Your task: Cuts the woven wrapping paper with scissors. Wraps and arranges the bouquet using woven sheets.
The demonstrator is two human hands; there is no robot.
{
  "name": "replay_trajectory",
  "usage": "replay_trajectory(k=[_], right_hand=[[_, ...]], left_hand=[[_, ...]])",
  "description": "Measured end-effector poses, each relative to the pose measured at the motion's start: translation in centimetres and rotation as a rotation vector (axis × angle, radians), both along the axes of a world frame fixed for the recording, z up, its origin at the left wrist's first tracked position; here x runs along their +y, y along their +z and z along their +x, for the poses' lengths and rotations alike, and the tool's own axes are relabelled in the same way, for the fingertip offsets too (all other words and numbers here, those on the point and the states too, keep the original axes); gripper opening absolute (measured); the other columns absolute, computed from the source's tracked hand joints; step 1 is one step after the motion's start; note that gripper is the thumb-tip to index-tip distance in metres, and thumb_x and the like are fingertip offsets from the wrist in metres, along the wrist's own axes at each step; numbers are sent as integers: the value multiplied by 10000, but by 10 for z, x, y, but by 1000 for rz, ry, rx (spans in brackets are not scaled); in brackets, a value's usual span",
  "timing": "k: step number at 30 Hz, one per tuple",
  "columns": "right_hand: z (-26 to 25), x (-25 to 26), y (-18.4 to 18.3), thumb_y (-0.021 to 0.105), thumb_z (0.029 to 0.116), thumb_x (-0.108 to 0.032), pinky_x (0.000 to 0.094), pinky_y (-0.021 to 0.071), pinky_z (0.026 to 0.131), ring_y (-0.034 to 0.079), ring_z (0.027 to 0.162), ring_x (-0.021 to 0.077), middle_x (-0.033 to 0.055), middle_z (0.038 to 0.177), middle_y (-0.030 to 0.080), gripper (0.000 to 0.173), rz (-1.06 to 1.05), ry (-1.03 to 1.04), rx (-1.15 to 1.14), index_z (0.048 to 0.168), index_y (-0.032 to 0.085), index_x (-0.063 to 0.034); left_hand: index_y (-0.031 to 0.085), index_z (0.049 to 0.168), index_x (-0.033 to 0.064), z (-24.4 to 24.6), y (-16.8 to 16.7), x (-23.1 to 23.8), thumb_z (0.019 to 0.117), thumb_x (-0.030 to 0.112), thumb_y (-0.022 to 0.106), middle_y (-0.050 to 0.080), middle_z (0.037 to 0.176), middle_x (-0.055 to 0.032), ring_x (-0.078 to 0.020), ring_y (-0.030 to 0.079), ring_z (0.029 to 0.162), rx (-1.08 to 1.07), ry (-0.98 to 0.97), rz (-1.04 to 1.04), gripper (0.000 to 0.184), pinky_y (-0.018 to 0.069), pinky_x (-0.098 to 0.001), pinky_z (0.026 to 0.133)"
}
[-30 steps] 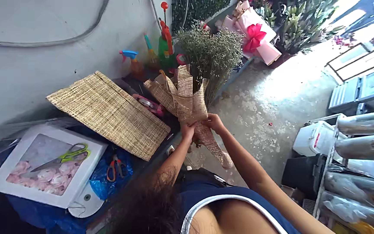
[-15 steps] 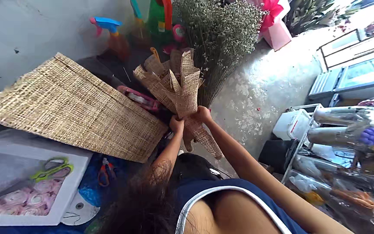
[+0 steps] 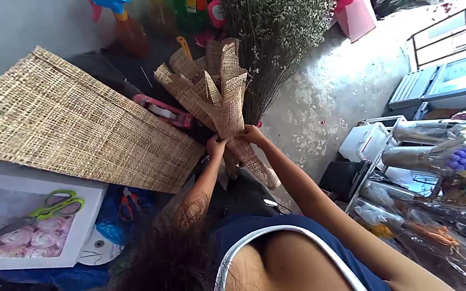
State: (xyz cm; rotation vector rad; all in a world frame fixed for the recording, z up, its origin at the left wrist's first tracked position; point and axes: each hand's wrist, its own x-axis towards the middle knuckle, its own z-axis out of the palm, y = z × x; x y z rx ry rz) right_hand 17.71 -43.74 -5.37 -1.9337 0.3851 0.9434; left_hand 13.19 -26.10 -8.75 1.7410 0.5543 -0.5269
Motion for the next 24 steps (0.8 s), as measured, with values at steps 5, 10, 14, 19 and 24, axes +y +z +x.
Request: replay_trajectory(k=[5,10,14,19,24], right_hand=[[-4,-9,25,697,958,-75,415,565,898,687,926,202,189,1057,701,296,151,154,-23,1196,629,87],[8,-24,70,682,963,-76,451,542,956,687,995,233,192,1100,701,284,104,386,-98,1205,640,67],[25,-30,111,663,989,-190,690,319,1102,606,1200,436,247,1156,699,267,-318,860,-388,1159,711,11],[6,4,145,596,969,13,682,225,1161,592,1212,431,228,1106,709,163,-443,1436,-628,1054,731,46],[-12,42,163,582,983,26,685,164,1187,529,1306,458,243,1115,708,161,-479,1585,-785,1056,716,77]], left_hand=[[691,1175,-50,-11,22,-3,923,204,768,707,1148,-235,-329,667,1137,-84,-6,-114,367,490,-529,1046],[660,1176,-85,-25,58,-20,929,213,763,695,1144,-246,-320,670,1113,-133,11,-93,400,504,-499,1033],[570,1367,-40,-41,139,-26,1026,223,628,701,1155,-232,-367,704,1028,23,-649,144,435,532,-572,966],[560,1415,24,-68,210,-46,836,90,820,569,1402,-239,-424,547,1296,-536,-396,448,638,443,-577,1078],[647,1180,-86,-46,147,-35,928,137,749,698,1059,-267,-398,680,1027,-278,-245,353,352,499,-582,955]])
